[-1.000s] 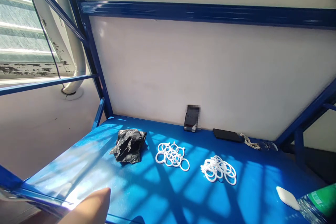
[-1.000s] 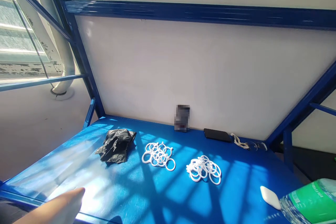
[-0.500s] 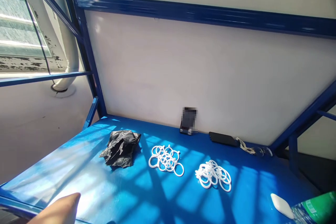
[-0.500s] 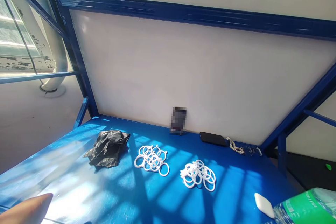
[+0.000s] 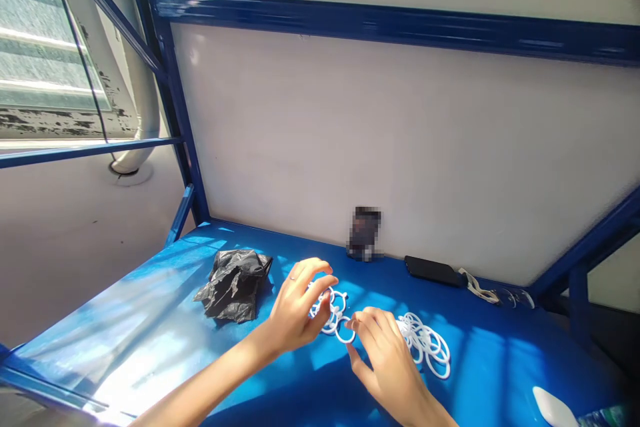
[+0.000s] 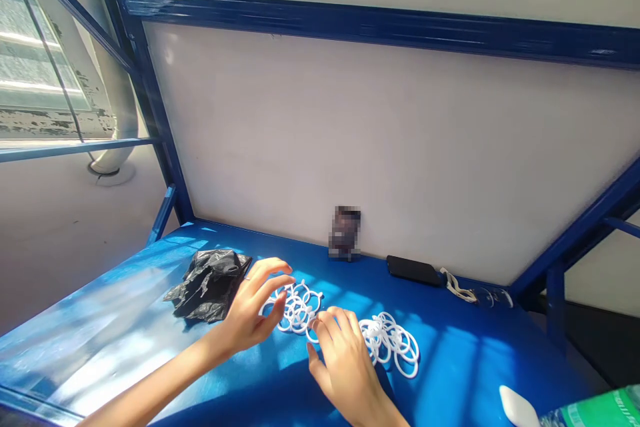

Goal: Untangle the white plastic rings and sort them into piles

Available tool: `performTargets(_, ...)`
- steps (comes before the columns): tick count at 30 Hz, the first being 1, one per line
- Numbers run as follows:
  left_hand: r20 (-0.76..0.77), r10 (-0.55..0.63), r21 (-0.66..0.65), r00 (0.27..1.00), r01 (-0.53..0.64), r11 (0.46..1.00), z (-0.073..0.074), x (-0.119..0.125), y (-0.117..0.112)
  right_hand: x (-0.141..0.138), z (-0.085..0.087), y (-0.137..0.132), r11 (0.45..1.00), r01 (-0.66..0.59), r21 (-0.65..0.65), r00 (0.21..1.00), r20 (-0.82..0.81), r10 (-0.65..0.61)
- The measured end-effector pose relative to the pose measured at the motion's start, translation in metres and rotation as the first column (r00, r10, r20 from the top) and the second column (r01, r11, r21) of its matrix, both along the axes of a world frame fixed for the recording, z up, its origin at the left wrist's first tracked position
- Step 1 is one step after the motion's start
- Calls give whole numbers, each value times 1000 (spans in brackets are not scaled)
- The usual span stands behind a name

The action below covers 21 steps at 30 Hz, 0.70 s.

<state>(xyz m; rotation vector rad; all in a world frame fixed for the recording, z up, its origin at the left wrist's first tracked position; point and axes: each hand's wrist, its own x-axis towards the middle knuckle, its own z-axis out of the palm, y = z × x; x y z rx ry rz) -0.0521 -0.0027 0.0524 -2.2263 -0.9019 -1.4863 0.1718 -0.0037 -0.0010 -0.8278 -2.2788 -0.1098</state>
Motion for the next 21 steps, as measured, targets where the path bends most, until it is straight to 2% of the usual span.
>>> performTargets(3, -175, -15, -191, 984, -19, 981, -43, 18, 29, -3, -26, 17, 998, 29, -52, 996, 88, -24)
performTargets(4, -192, -27, -249, 981, -22, 968, -58, 23, 35, -3, -37, 23, 998, 27, -57, 994, 111, -21)
performTargets(7, -255, -78, -313, 964, -6, 950, -94, 30, 40, -2, -70, 35, 996, 53, -65, 995, 84, -47)
performTargets(9, -309, -133, -316, 942, 30, 948, -106, 30, 38, 1, -82, 37, 994, 78, -80, 997, 19, -77)
performTargets(12, -402, -171, -345, 900, 24, 938, -112, 27, 36, 8, -77, 32, 965, 82, -248, 993, -67, -102)
performTargets(14, -411, -150, -341, 899, 1, 940, -112, 24, 36, 12, -62, 27, 898, 70, -433, 987, -103, -126)
performTargets(17, -337, -100, -340, 936, -23, 940, -111, 20, 37, 17, -38, 23, 746, 13, -666, 965, -186, -183)
performTargets(19, -242, -127, -367, 962, 30, 930, -109, 19, 35, 17, -28, 22, 634, -84, -769, 935, -280, -216)
performTargets(21, -128, -223, -423, 966, 150, 894, -107, 20, 30, 15, -25, 20, 536, -188, -823, 896, -367, -251)
